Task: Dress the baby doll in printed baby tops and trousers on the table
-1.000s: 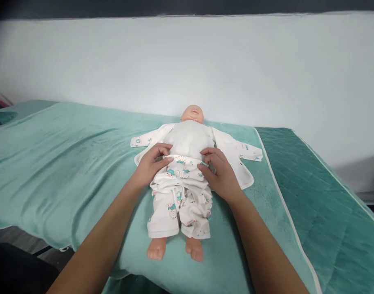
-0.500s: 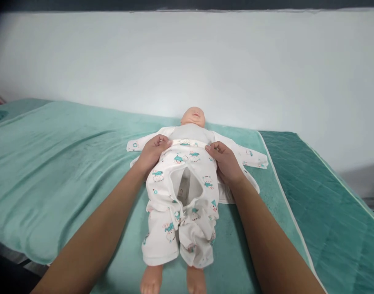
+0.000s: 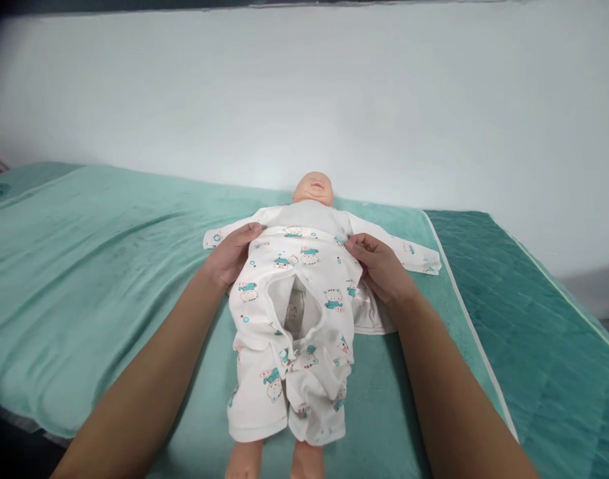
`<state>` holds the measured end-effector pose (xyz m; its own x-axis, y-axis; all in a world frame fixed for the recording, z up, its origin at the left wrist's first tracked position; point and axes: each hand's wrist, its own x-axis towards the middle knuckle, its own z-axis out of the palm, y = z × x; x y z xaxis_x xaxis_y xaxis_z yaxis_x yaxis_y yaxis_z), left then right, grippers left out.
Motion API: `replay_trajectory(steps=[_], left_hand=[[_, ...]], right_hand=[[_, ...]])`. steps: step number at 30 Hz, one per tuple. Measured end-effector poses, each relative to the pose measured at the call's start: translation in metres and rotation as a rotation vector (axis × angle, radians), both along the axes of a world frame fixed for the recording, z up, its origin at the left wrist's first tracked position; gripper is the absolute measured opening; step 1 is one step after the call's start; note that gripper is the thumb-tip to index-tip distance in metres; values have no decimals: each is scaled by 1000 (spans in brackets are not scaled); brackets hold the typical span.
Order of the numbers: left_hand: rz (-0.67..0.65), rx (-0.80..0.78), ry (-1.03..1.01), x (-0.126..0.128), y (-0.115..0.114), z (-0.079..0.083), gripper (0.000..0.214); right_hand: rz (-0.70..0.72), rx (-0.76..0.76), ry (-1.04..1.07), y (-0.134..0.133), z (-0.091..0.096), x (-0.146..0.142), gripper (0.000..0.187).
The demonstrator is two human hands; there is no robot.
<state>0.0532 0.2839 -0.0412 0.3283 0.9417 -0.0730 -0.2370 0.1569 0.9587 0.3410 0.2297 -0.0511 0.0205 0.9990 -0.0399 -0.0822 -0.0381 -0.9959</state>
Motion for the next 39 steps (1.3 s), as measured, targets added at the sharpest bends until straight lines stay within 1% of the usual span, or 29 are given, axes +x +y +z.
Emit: replay_trajectory(steps=[3, 5, 7, 9, 13, 15, 17, 19, 21, 23, 25, 28, 30, 33, 34, 37, 39], left_hand=[[-54, -114, -85, -5, 0, -1, 26], [-61, -172, -130, -7, 1, -1, 24], [-59, -216, -184, -9, 2, -1, 21], [-56, -245, -224, -9, 1, -1, 19], [-31, -245, -257, -13, -1, 0, 16], [-31, -216, -215, -15, -3, 1, 17], [-76, -171, -133, -18, -5, 1, 25], [-130, -116, -47, -18, -7, 1, 31], [-149, -61, 29, -16, -10, 0, 33], [-121, -10, 105, -11, -11, -1, 33], [-62, 60, 198, -5, -12, -2, 30], [49, 203, 365, 1, -14, -3, 24], [88, 257, 453, 2, -14, -3, 24], [92, 224, 513, 1, -13, -4, 31], [84, 204, 525, 0, -11, -5, 31], [7, 168, 539, -2, -7, -7, 17], [-38, 147, 506, -3, -5, -7, 12]], right_hand=[[122, 2, -66, -8, 5, 8, 34], [201, 4, -92, -12, 7, 13, 35], [232, 18, -125, -14, 8, 16, 31], [176, 30, -173, -12, 5, 17, 28], [-22, 25, -339, -5, -5, 12, 22], [-93, 8, -412, -3, -7, 7, 22], [-135, -10, -436, -3, -8, 3, 23], [-139, -31, -423, -4, -8, 1, 23], [-124, -61, -397, -4, -7, -1, 23], [-116, -91, -376, -4, -6, -1, 25], [-103, -95, -370, -4, -6, -2, 26], [-42, -52, -396, -3, -6, -1, 15], [-5, -17, -422, -3, -7, -1, 9], [3, -10, -436, -4, -8, -2, 13], [-1, -10, -427, -4, -9, -3, 14], [6, 19, -357, -5, -10, -7, 17], [36, 30, -286, -5, -10, -10, 18]])
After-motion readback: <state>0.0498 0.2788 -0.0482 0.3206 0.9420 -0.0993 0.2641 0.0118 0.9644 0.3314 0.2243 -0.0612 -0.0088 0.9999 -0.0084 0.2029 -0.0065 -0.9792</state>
